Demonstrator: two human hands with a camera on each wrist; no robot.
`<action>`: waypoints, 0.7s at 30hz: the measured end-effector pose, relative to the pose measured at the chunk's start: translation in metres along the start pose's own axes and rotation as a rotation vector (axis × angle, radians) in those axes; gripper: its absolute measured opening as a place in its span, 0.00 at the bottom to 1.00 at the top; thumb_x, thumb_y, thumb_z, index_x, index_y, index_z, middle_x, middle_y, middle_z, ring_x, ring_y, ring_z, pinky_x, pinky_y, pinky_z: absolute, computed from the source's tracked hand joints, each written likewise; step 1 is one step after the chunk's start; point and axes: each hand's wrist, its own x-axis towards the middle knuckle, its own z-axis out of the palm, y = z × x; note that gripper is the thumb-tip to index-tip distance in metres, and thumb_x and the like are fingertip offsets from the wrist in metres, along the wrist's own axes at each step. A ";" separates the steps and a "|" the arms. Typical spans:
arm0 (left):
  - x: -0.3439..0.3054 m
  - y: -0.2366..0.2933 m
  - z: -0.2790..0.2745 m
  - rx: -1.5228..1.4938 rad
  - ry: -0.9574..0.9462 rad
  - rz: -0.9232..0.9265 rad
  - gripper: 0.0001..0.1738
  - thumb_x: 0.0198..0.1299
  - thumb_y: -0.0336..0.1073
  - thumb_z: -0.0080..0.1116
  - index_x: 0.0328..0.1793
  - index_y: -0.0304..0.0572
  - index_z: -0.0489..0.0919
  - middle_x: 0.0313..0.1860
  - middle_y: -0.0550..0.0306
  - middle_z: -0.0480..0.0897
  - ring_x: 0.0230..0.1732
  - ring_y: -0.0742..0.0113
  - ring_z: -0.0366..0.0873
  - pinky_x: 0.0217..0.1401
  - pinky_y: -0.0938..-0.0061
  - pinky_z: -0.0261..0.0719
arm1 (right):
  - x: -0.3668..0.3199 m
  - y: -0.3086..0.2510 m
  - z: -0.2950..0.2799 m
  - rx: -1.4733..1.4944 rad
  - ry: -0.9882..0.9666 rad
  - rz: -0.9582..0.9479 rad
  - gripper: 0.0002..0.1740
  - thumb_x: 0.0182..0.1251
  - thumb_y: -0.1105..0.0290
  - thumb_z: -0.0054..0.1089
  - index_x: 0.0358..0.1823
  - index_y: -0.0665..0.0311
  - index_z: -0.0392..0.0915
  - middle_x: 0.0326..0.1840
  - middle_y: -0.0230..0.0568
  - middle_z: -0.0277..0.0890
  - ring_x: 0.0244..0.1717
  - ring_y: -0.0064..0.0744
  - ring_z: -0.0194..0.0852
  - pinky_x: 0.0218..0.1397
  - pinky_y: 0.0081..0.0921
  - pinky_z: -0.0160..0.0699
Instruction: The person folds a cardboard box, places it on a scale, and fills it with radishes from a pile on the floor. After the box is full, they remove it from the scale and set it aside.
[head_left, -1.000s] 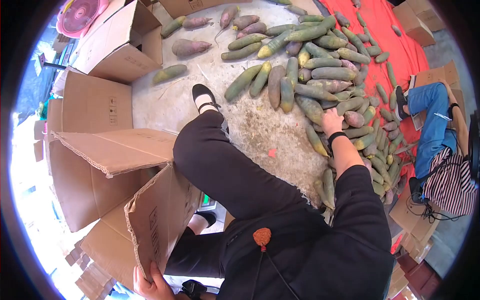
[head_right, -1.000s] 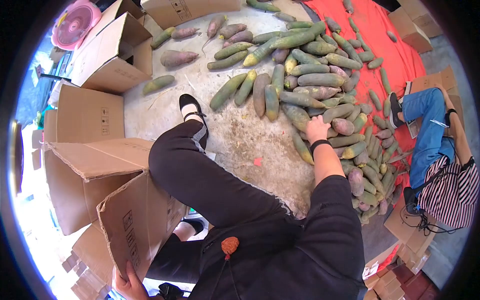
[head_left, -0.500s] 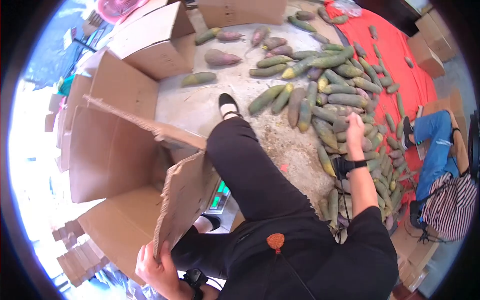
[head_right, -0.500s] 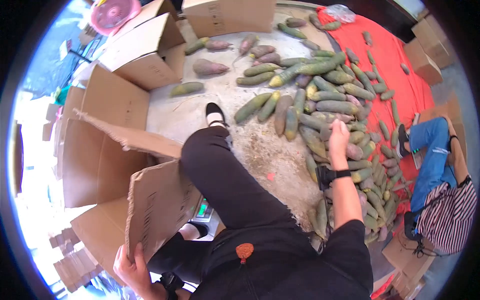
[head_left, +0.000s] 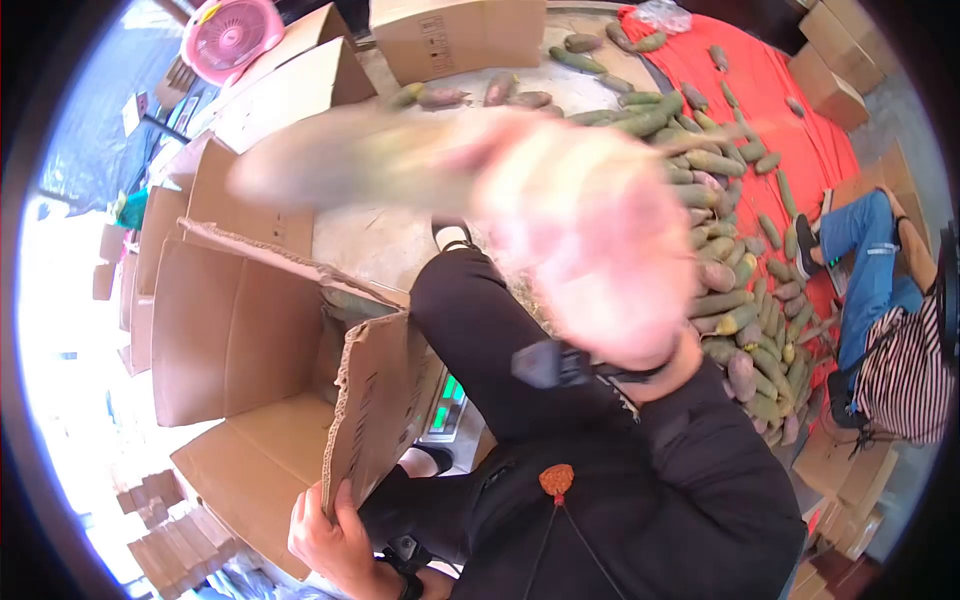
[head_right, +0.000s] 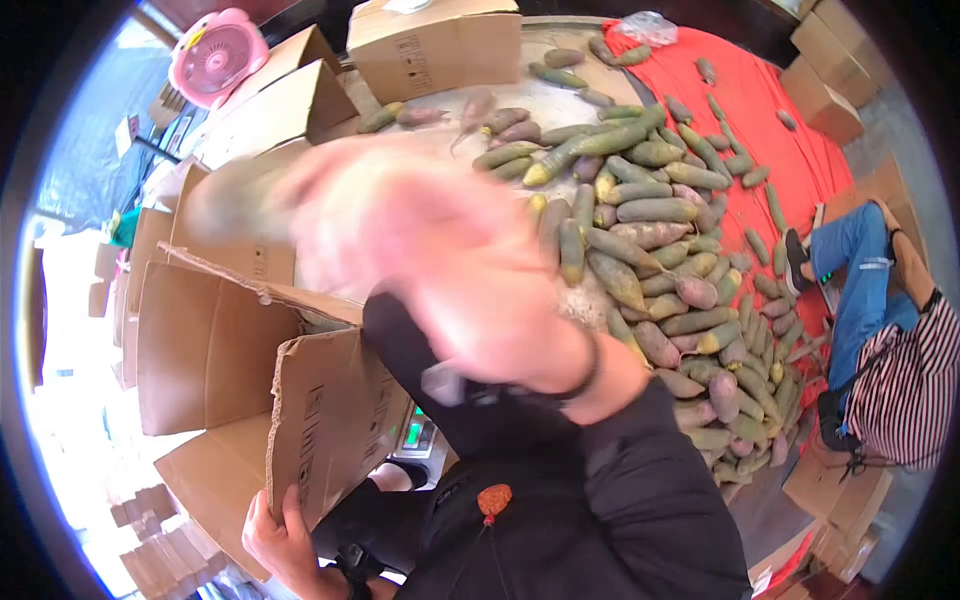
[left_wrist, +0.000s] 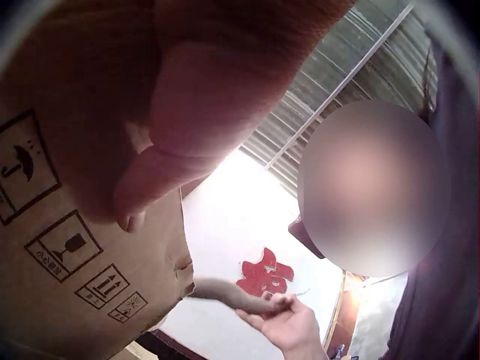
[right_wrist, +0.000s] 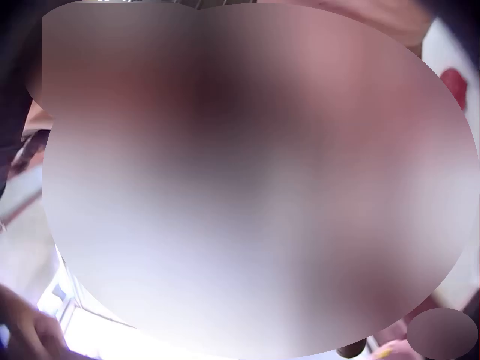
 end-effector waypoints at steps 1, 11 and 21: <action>-0.002 -0.002 0.002 -0.003 0.016 -0.002 0.11 0.57 0.37 0.61 0.34 0.34 0.78 0.25 0.46 0.78 0.27 0.46 0.76 0.30 0.61 0.70 | 0.001 0.006 0.031 0.284 0.114 0.023 0.16 0.74 0.65 0.44 0.29 0.68 0.71 0.32 0.37 0.72 0.39 0.29 0.70 0.50 0.30 0.68; -0.003 0.008 -0.001 -0.044 -0.012 -0.041 0.12 0.59 0.38 0.60 0.35 0.33 0.79 0.26 0.47 0.80 0.27 0.51 0.78 0.30 0.64 0.71 | -0.034 0.051 0.041 -0.413 0.035 0.162 0.13 0.55 0.69 0.63 0.41 0.63 0.77 0.40 0.43 0.74 0.46 0.45 0.69 0.53 0.36 0.68; -0.001 0.006 0.001 0.045 0.038 0.038 0.14 0.55 0.41 0.66 0.30 0.36 0.81 0.20 0.46 0.76 0.19 0.51 0.72 0.24 0.62 0.68 | -0.290 0.064 -0.188 -1.226 0.265 1.258 0.12 0.57 0.66 0.58 0.39 0.64 0.80 0.40 0.49 0.80 0.45 0.47 0.78 0.48 0.35 0.75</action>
